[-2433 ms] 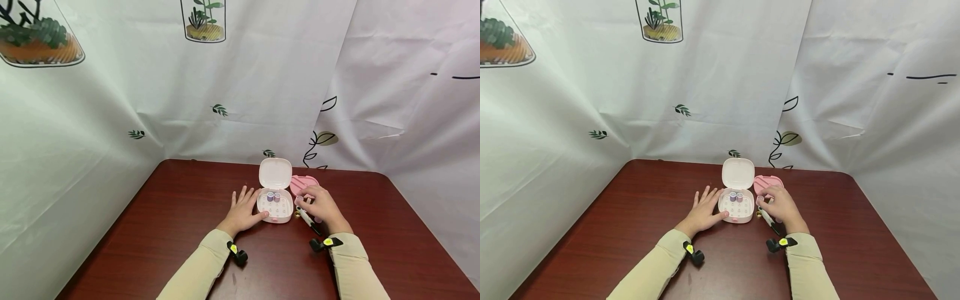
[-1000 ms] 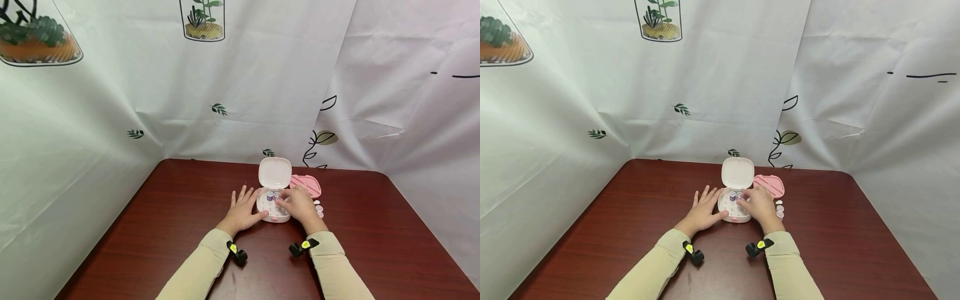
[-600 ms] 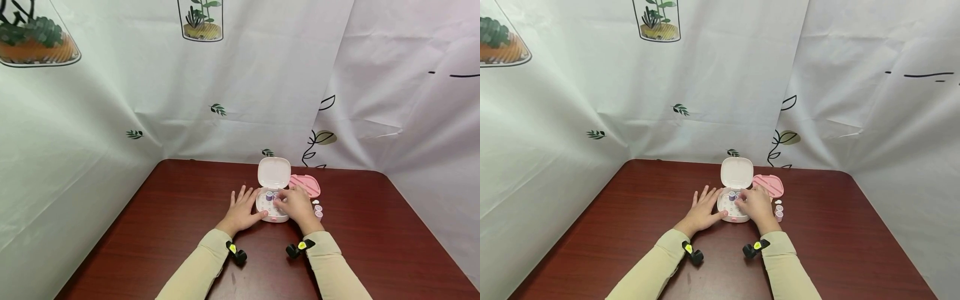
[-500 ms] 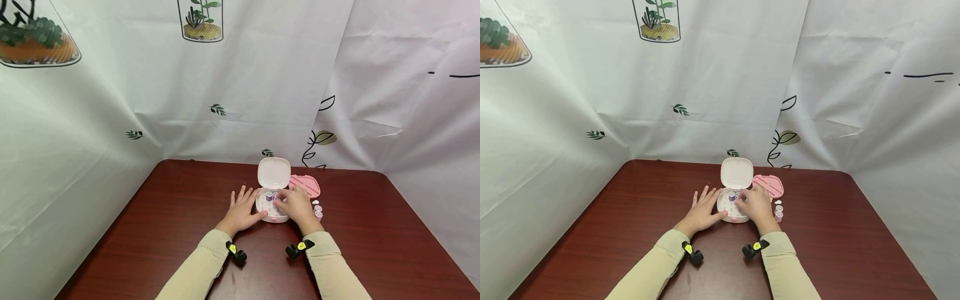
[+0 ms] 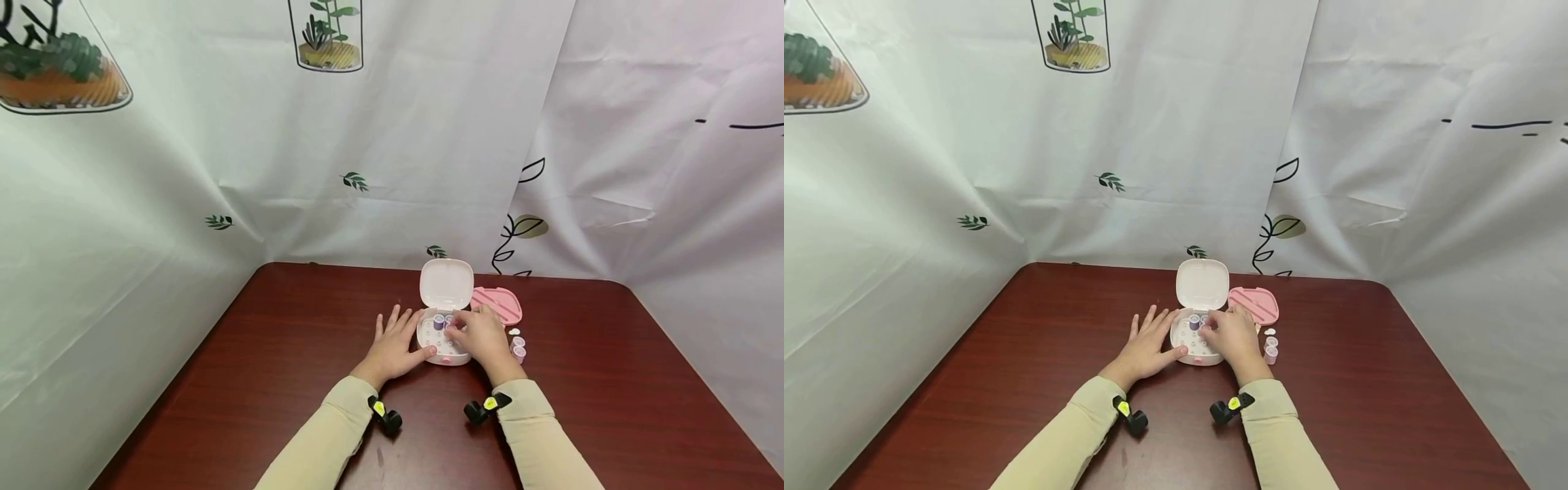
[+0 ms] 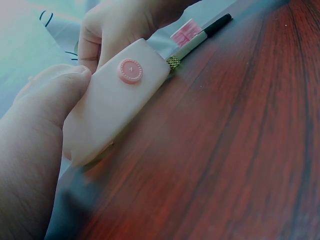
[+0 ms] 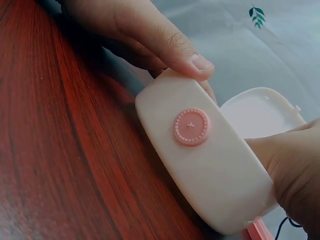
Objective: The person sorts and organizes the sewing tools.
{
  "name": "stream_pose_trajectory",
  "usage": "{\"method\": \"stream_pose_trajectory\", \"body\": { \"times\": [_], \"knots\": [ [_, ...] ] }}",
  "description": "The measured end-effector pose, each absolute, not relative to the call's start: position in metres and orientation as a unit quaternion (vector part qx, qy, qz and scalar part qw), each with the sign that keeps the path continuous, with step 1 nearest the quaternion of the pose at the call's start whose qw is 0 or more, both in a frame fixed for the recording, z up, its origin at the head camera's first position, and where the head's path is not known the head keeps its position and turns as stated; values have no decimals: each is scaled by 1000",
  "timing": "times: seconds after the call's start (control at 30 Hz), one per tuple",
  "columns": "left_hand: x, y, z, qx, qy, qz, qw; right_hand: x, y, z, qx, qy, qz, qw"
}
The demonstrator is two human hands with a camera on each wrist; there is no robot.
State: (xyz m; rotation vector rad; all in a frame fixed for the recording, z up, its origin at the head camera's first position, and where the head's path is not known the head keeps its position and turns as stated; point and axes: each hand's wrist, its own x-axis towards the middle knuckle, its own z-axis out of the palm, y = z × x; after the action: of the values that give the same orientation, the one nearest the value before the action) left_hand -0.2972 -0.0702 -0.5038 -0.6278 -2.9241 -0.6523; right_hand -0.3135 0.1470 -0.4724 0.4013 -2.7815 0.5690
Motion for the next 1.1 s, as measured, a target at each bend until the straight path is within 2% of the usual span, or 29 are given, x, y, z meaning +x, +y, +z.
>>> {"method": "stream_pose_trajectory", "body": {
  "times": [0.13, 0.33, 0.6, 0.73, 0.93, 1.1],
  "knots": [
    [-295, -69, -506, -205, -954, -218, 38, -312, 150, -475, 144, -958, 207, 138],
    [-296, -67, -507, -207, -954, -215, 40, -313, 168, -478, 159, -930, 256, 211],
    [-299, -68, -504, -214, -951, -219, 49, -311, 220, -480, 83, -914, 302, 257],
    [-297, -70, -502, -205, -954, -216, 43, -308, 245, -490, 84, -899, 354, 244],
    [-297, -72, -503, -205, -953, -218, 43, -303, 275, -508, 111, -867, 447, 189],
    [-299, -69, -505, -205, -953, -216, 43, -302, 285, -512, 136, -862, 459, 167]
  ]
}}
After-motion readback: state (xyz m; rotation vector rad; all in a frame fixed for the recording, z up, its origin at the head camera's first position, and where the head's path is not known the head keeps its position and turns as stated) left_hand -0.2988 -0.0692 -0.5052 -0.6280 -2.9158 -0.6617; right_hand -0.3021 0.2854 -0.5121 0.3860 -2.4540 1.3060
